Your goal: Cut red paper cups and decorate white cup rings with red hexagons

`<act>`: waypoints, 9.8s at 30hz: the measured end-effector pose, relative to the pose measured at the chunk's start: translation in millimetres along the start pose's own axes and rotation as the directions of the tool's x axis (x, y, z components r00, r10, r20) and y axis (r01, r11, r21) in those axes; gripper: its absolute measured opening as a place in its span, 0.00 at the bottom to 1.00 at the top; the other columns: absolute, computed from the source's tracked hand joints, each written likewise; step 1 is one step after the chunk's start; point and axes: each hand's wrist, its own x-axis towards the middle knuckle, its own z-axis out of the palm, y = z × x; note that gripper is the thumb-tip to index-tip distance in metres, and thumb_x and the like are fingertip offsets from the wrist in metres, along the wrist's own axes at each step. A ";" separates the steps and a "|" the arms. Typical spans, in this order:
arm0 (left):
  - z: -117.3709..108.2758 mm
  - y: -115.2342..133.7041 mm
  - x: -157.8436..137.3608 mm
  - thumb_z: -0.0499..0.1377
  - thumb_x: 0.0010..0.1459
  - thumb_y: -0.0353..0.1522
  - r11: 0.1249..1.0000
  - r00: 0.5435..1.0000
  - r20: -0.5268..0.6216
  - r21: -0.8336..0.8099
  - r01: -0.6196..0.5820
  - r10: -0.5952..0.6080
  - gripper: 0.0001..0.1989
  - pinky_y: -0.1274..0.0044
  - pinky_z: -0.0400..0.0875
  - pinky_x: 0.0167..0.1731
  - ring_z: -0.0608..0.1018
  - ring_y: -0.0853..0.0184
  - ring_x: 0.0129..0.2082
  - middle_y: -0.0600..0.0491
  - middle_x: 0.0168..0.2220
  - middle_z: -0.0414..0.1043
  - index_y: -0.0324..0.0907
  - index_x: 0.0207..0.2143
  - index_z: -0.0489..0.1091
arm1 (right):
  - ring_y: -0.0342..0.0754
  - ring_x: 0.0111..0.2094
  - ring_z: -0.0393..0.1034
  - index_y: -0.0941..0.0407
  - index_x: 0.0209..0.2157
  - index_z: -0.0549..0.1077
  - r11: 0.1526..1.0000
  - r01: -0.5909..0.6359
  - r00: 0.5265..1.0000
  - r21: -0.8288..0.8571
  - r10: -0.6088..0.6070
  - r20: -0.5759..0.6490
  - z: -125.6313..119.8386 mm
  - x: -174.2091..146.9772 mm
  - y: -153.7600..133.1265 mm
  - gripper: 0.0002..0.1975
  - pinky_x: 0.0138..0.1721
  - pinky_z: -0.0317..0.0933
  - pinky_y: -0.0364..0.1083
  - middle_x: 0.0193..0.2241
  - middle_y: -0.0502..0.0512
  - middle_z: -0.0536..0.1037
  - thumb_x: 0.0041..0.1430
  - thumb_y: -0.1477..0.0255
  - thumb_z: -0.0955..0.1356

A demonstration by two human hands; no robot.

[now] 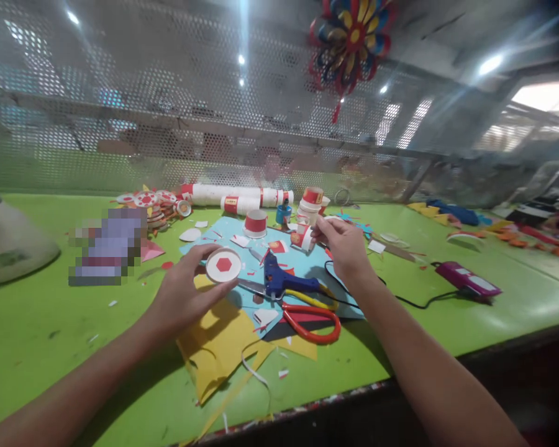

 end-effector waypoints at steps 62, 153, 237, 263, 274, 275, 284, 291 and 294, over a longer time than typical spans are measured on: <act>7.6 -7.2 -6.4 0.61 0.53 0.36 1.000 0.977 0.213 -0.030 -0.005 0.011 0.22 0.63 0.73 0.43 0.76 0.57 0.45 0.46 0.49 0.72 0.47 0.51 0.64 | 0.42 0.19 0.64 0.58 0.20 0.72 0.899 0.260 0.946 -0.352 -0.164 0.280 15.4 -27.2 -7.8 0.13 0.24 0.56 0.42 0.16 0.48 0.71 0.57 0.70 0.66; -5.5 2.5 3.3 0.64 0.50 0.39 0.943 0.973 -0.117 -0.293 0.159 -0.200 0.24 0.63 0.70 0.50 0.75 0.58 0.48 0.44 0.48 0.70 0.42 0.47 0.60 | 0.44 0.19 0.62 0.55 0.18 0.74 0.768 0.338 0.838 -0.544 0.017 0.545 -1.8 -20.8 -0.6 0.16 0.21 0.50 0.43 0.17 0.51 0.73 0.42 0.57 0.75; 1.1 1.8 -3.7 0.59 0.55 0.39 0.995 0.952 0.290 -0.014 -0.096 0.096 0.17 0.66 0.70 0.44 0.72 0.59 0.45 0.47 0.45 0.69 0.43 0.46 0.66 | 0.47 0.37 0.71 0.57 0.44 0.72 0.364 0.759 0.531 -0.540 0.133 0.837 33.2 -1.6 24.1 0.09 0.37 0.65 0.48 0.39 0.54 0.75 0.61 0.72 0.66; 11.2 18.8 -11.4 0.60 0.51 0.38 0.996 0.842 0.537 0.028 -0.082 0.054 0.17 0.69 0.68 0.38 0.73 0.60 0.39 0.49 0.41 0.71 0.43 0.44 0.67 | 0.47 0.24 0.69 0.53 0.40 0.73 0.962 -0.220 0.840 0.159 0.105 0.532 -8.2 -38.0 -27.1 0.11 0.30 0.65 0.49 0.20 0.49 0.74 0.61 0.64 0.63; 19.4 15.0 -16.2 0.59 0.55 0.38 0.982 0.842 0.532 0.101 -0.161 0.084 0.15 0.70 0.66 0.37 0.70 0.60 0.39 0.50 0.39 0.68 0.45 0.44 0.63 | 0.41 0.14 0.60 0.51 0.26 0.69 0.931 -0.361 0.843 -0.049 0.348 0.410 -2.8 -85.0 -11.0 0.09 0.13 0.52 0.41 0.16 0.46 0.68 0.57 0.64 0.69; 19.9 14.6 -16.7 0.58 0.55 0.38 0.981 0.846 0.525 0.091 -0.171 0.098 0.15 0.71 0.66 0.37 0.70 0.61 0.40 0.51 0.39 0.68 0.45 0.45 0.63 | 0.42 0.15 0.60 0.51 0.27 0.70 0.937 -0.339 0.855 -0.088 0.346 0.388 -2.9 -87.9 -9.1 0.09 0.13 0.51 0.41 0.17 0.48 0.70 0.58 0.63 0.69; 20.9 15.9 -16.4 0.58 0.56 0.34 0.991 0.834 0.544 0.029 -0.132 0.096 0.11 0.69 0.65 0.38 0.69 0.60 0.40 0.50 0.39 0.66 0.42 0.41 0.63 | 0.42 0.21 0.67 0.53 0.38 0.72 0.956 -0.141 0.800 -0.259 0.264 0.539 2.9 -101.1 -18.9 0.05 0.21 0.61 0.40 0.22 0.48 0.74 0.59 0.73 0.66; 22.0 16.2 -16.8 0.58 0.57 0.33 0.993 0.832 0.549 0.023 -0.114 0.083 0.11 0.70 0.65 0.40 0.68 0.62 0.42 0.50 0.41 0.65 0.42 0.43 0.64 | 0.41 0.23 0.68 0.53 0.33 0.74 0.926 -0.018 0.768 -0.378 0.255 0.587 4.5 -96.1 -21.3 0.05 0.22 0.60 0.39 0.24 0.47 0.75 0.58 0.71 0.65; 23.5 14.3 -16.1 0.59 0.56 0.32 0.994 0.833 0.548 0.024 -0.108 0.078 0.13 0.71 0.65 0.41 0.68 0.63 0.42 0.50 0.42 0.65 0.42 0.44 0.64 | 0.41 0.22 0.68 0.52 0.31 0.74 0.911 0.001 0.774 -0.413 0.261 0.576 6.9 -95.8 -21.3 0.05 0.22 0.61 0.38 0.23 0.47 0.75 0.58 0.69 0.66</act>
